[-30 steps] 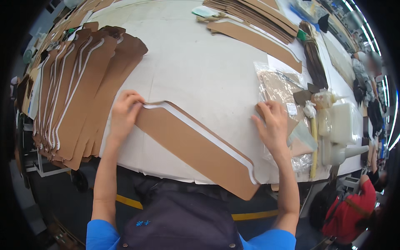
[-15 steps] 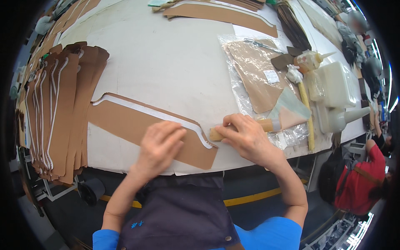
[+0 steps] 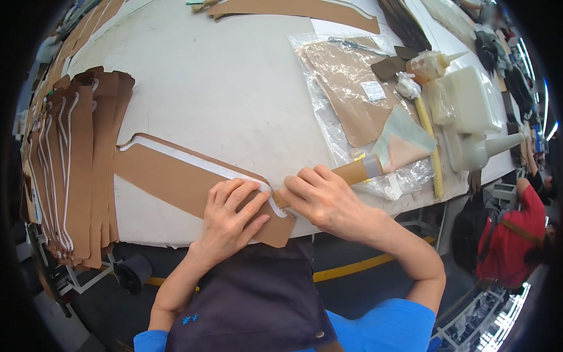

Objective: Manually folding and pressing leather pieces for a project.

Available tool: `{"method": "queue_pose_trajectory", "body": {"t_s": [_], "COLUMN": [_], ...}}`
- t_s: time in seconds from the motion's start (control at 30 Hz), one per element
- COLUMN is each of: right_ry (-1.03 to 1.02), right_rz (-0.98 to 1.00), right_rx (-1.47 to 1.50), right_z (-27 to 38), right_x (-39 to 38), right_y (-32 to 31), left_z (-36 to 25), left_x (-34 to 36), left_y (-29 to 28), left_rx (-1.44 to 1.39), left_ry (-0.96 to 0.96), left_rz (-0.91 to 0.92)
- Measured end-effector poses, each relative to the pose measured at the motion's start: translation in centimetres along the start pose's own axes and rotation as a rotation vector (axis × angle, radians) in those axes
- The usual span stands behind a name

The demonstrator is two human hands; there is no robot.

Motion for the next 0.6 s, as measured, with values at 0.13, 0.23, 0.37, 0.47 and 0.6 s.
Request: {"method": "queue_pose_trajectory", "body": {"t_s": [0.13, 0.23, 0.37, 0.47, 0.6], "right_ry": [-0.026, -0.053, -0.075, -0.105, -0.102], "right_rz": [0.006, 0.019, 0.034, 0.054, 0.054], "right_rx": [-0.019, -0.017, -0.019, -0.002, 0.013], "right_z": [-0.5, -0.9, -1.3, -1.2, -0.8], "right_x": [0.3, 0.9, 1.4, 1.3, 1.1], "right_y": [0.1, 0.2, 0.2, 0.2, 0.4], "left_z": [0.1, 0.2, 0.1, 0.0, -0.2], "left_x": [0.0, -0.1, 0.1, -0.1, -0.3], "left_y": [0.1, 0.1, 0.0, 0.0, 0.0], "left_rx": [-0.027, -0.018, -0.025, -0.024, -0.027], "left_ry": [0.012, -0.006, -0.006, -0.004, -0.005], "left_rz": [-0.006, -0.002, -0.011, -0.008, -0.012]}}
Point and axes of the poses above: each hand's wrist, its own x-axis towards the middle knuckle, its own y-axis out of the palm, z = x × y, the point moved 6 cm from there along x, towards the middle knuckle, and after that the axes turned 3 degrees about z, right-handed, at the moved point
